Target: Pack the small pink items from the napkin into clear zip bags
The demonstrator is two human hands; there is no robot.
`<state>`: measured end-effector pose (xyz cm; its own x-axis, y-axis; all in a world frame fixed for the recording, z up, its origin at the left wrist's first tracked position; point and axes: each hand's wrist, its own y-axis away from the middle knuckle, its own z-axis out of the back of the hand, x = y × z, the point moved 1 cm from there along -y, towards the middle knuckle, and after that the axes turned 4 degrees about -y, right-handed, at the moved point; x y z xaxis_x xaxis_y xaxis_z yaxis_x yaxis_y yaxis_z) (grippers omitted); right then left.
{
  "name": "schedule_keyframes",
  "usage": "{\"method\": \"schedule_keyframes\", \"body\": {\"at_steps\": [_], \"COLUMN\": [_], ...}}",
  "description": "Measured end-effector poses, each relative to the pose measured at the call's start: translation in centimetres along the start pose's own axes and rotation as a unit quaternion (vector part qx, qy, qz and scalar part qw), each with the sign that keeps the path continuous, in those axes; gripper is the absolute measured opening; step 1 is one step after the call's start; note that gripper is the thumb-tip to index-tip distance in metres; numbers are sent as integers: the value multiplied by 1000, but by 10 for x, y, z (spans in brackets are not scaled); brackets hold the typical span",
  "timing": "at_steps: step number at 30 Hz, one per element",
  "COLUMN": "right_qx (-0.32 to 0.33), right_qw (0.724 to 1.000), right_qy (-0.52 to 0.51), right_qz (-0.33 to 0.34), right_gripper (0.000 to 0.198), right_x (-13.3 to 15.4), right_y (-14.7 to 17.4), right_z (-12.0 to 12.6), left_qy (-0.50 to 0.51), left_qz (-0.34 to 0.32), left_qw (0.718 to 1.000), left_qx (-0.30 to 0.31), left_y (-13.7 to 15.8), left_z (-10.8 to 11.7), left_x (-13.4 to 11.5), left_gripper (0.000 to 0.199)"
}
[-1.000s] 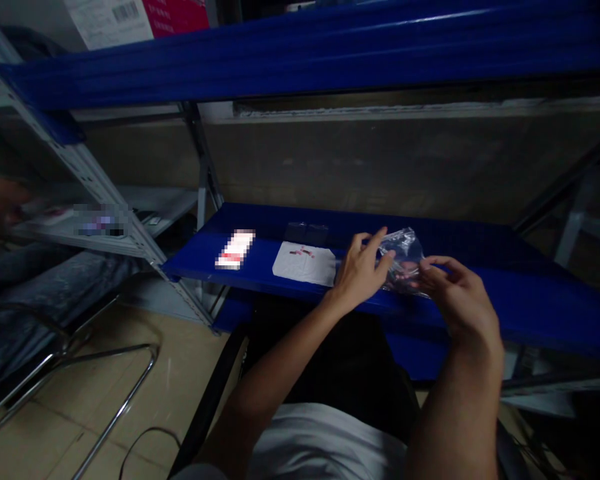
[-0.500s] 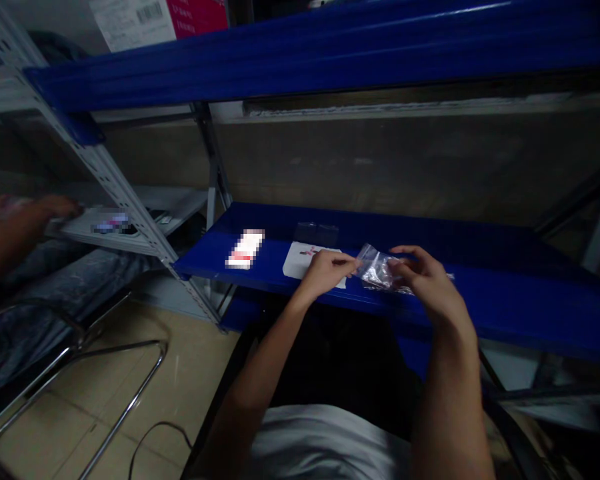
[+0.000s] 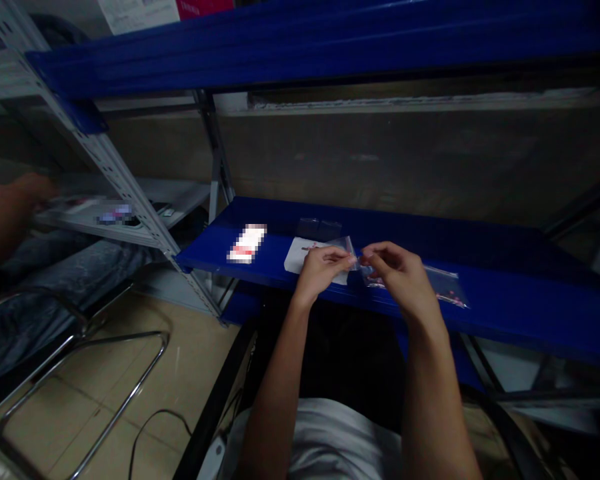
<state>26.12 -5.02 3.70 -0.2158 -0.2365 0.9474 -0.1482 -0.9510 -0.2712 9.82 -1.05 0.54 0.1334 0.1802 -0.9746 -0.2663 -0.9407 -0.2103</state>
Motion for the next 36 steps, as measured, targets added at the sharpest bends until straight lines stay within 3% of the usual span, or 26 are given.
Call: {"method": "schedule_keyframes", "body": {"at_steps": [12,21,27,32,36], "right_qx": [54,64,21,-30,-55], "right_qw": [998,997,992,960,949], "right_qy": [25,-30,109,241,277], "right_qz": [32,-5,62,143,142], "right_gripper": [33,33,22,17,14], "right_x": [1,-1,1,6,2], "right_y": [-2,-6,-5,-2,-2], "right_z": [-14,-9,-19,-30,-32], "left_qy": [-42,-57,-143,-258,-320], "left_qz": [-55,-47,-101,-132,-132], "left_qw": [998,996,983,949,921], "left_qx": [1,48,-43,-123,-179], "left_y": [2,4,10,16,15], "left_z": [-1,8,-1,-10,-7], "left_x": [4,6,-8,-15,-14], "left_gripper": [29,26,13,15,17]}}
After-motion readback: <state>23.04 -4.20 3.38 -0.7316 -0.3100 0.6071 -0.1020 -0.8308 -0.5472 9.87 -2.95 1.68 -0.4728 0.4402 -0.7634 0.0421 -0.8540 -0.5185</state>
